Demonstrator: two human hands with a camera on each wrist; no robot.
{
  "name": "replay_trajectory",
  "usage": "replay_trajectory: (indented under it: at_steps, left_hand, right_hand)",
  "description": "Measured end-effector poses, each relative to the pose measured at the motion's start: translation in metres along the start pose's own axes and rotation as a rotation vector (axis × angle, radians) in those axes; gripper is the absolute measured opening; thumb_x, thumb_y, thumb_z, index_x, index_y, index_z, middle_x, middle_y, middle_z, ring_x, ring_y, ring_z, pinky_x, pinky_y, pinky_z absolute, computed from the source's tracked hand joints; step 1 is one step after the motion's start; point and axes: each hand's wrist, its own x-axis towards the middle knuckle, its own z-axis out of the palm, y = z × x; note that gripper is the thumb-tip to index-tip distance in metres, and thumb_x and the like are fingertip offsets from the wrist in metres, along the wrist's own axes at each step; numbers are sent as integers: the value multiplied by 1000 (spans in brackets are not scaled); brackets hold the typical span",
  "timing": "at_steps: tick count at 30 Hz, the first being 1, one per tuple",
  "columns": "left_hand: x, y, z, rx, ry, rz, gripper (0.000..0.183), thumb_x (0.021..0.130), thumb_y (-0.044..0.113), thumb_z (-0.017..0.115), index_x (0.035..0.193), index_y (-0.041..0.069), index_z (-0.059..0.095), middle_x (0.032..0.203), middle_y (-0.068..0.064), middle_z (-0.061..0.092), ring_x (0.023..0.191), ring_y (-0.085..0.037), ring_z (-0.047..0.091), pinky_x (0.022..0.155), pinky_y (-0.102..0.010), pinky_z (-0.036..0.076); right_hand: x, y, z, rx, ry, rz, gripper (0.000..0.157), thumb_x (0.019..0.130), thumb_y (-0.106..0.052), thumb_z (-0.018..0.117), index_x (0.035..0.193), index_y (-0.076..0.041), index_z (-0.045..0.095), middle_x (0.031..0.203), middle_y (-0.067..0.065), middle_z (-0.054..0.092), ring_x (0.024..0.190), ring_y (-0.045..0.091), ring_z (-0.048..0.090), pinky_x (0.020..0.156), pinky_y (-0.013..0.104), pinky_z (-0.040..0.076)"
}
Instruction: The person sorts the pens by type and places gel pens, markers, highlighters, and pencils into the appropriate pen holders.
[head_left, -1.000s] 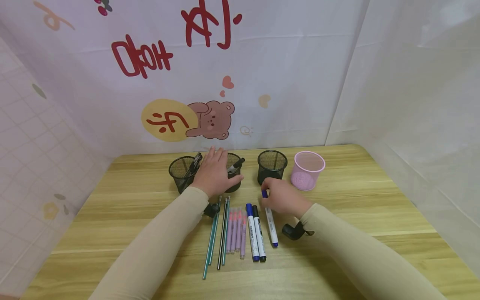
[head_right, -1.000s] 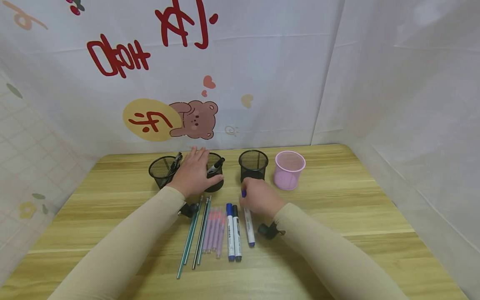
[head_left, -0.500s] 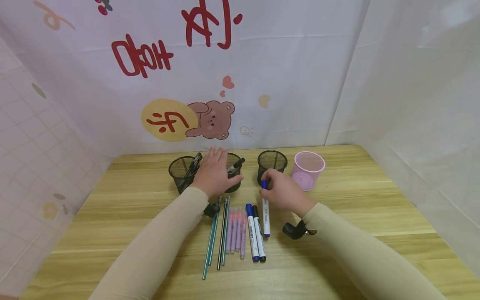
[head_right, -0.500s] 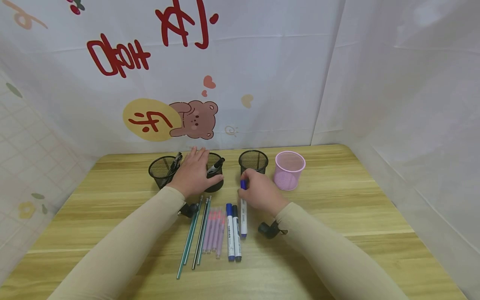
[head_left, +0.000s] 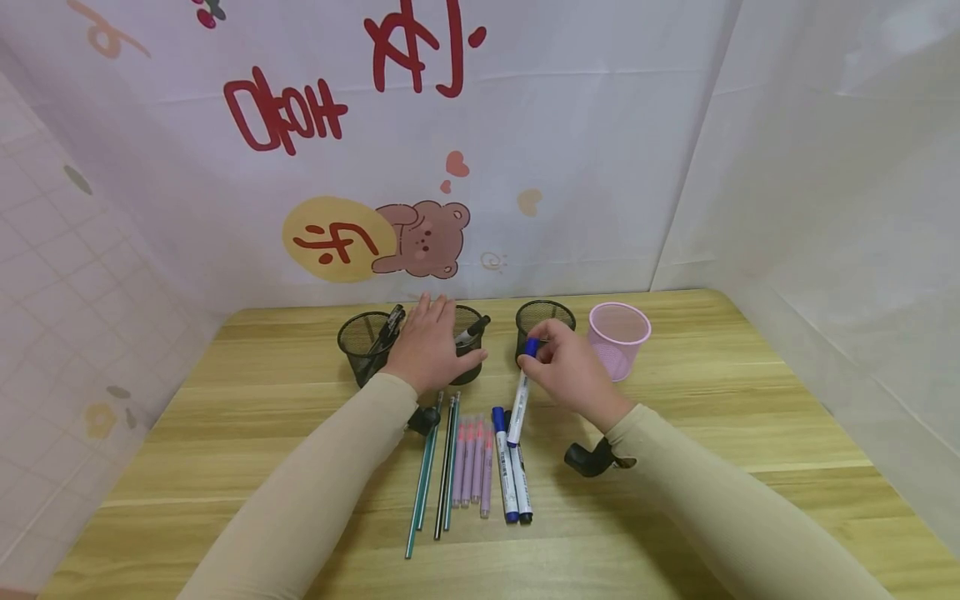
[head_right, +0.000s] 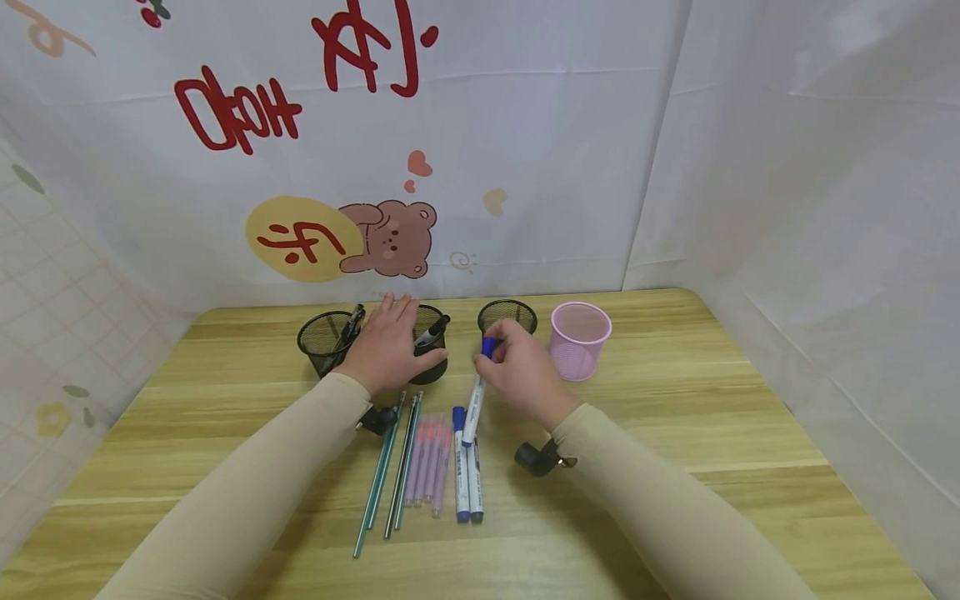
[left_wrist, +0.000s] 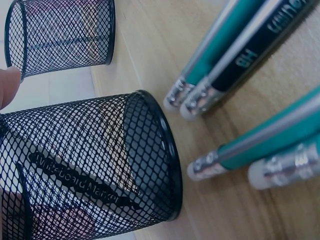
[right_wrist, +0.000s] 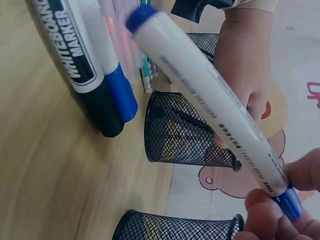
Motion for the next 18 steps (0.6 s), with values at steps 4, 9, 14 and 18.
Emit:
replay_trajectory:
  at_steps: [4, 9, 14, 18]
  left_hand:
    - [0, 0, 1, 12, 7, 1, 105, 93, 74, 59, 165, 4, 28, 173, -19, 27, 164, -41, 11, 134, -55, 12]
    - [1, 0, 1, 12, 12, 4, 105, 93, 73, 60, 165, 4, 28, 173, -19, 27, 164, -42, 10, 133, -55, 13]
    - [1, -1, 0, 13, 10, 9, 104, 94, 72, 60, 165, 3, 28, 172, -20, 28, 164, -42, 11, 134, -55, 13]
    - [1, -1, 1, 17, 6, 8, 104, 94, 74, 59, 165, 3, 28, 173, -20, 27, 164, -42, 10, 134, -55, 12]
  right_hand:
    - [1, -1, -1, 40, 47, -10, 33, 95, -14, 76, 121, -2, 59, 76, 5, 65, 59, 13, 50, 51, 23, 41]
    - [3, -2, -2, 119, 108, -35, 31, 95, -10, 75, 121, -1, 58, 78, 8, 67, 63, 15, 52, 53, 22, 43]
    - [4, 0, -1, 175, 171, -63, 30, 96, -9, 75, 120, -1, 59, 80, 9, 65, 66, 17, 54, 55, 23, 44]
    - [5, -2, -2, 204, 222, -72, 29, 97, -10, 75, 120, -1, 60, 81, 11, 69, 68, 18, 59, 55, 22, 47]
